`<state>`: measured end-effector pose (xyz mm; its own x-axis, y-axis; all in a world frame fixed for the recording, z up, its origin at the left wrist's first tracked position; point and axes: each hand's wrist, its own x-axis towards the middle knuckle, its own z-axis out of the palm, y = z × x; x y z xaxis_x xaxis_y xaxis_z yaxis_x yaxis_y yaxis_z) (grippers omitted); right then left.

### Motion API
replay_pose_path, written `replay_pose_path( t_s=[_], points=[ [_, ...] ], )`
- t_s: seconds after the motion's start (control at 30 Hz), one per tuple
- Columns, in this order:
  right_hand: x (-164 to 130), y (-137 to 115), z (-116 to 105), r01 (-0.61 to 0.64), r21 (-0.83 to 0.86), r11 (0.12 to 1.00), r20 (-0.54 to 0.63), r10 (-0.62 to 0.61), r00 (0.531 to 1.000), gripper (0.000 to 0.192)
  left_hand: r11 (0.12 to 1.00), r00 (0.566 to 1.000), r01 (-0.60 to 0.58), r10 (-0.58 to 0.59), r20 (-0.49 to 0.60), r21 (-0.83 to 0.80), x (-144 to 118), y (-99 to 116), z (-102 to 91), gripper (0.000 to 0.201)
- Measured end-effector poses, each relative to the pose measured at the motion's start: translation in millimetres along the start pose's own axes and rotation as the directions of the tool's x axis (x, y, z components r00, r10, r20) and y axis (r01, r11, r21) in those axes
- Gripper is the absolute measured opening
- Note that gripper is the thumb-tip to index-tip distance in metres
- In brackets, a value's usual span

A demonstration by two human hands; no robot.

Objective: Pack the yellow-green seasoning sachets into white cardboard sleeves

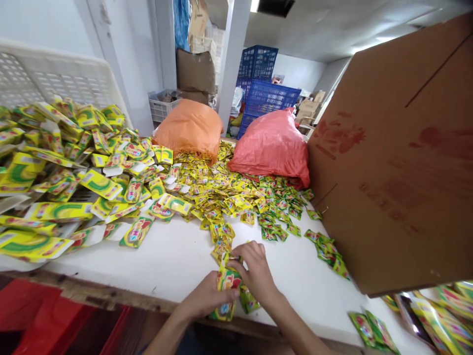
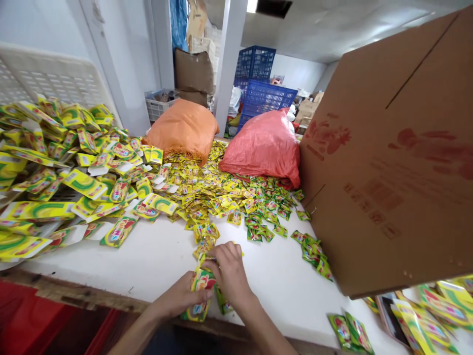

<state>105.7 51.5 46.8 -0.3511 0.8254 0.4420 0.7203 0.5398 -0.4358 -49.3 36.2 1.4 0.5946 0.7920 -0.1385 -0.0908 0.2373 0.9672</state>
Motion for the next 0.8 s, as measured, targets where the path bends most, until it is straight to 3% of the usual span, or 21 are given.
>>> replay_pose_path(
  t_s=[0.1,0.17,0.27,0.37,0.43,0.53,0.6,0.7,0.8],
  points=[
    [-4,-2,3,0.031,0.076,0.997,0.056,-0.035,0.998,0.003,1.000,1.000,-0.010,0.010,-0.020,0.001,-1,4,-2.8,0.028],
    [-9,-7,3,0.032,0.117,0.993,0.116,-0.046,0.992,0.011,0.998,0.997,-0.051,0.050,-0.051,-0.028,-1,8,-3.9,0.027],
    [-19,-14,0,0.012,0.135,0.991,0.140,-0.031,0.990,0.021,0.990,0.983,-0.132,0.123,-0.135,-0.057,1,13,-4.9,0.040],
    [-30,-14,1,-0.081,0.191,0.978,-0.013,0.085,0.996,0.021,0.990,0.976,-0.121,0.104,-0.191,-0.078,2,10,-5.8,0.043],
    [-39,-12,9,-0.182,0.309,0.934,-0.075,0.215,0.974,0.020,0.994,0.983,-0.079,0.065,-0.170,-0.081,1,4,-6.0,0.040],
    [-52,-8,29,-0.336,0.479,0.811,-0.012,0.389,0.921,0.017,0.998,0.988,-0.065,0.065,-0.143,0.000,-3,-2,-5.5,0.035],
    [-58,-8,41,-0.401,0.556,0.728,-0.005,0.485,0.874,0.020,0.992,0.969,-0.106,0.117,-0.218,0.065,-7,-3,-5.0,0.035],
    [-60,-9,50,-0.408,0.646,0.645,-0.007,0.539,0.842,0.024,0.983,0.920,-0.157,0.179,-0.347,0.093,-15,0,-5.4,0.036],
    [-56,-12,46,-0.397,0.612,0.684,0.029,0.482,0.876,0.015,0.981,0.920,-0.132,0.174,-0.350,0.142,-22,5,-8.7,0.027]
  ],
)
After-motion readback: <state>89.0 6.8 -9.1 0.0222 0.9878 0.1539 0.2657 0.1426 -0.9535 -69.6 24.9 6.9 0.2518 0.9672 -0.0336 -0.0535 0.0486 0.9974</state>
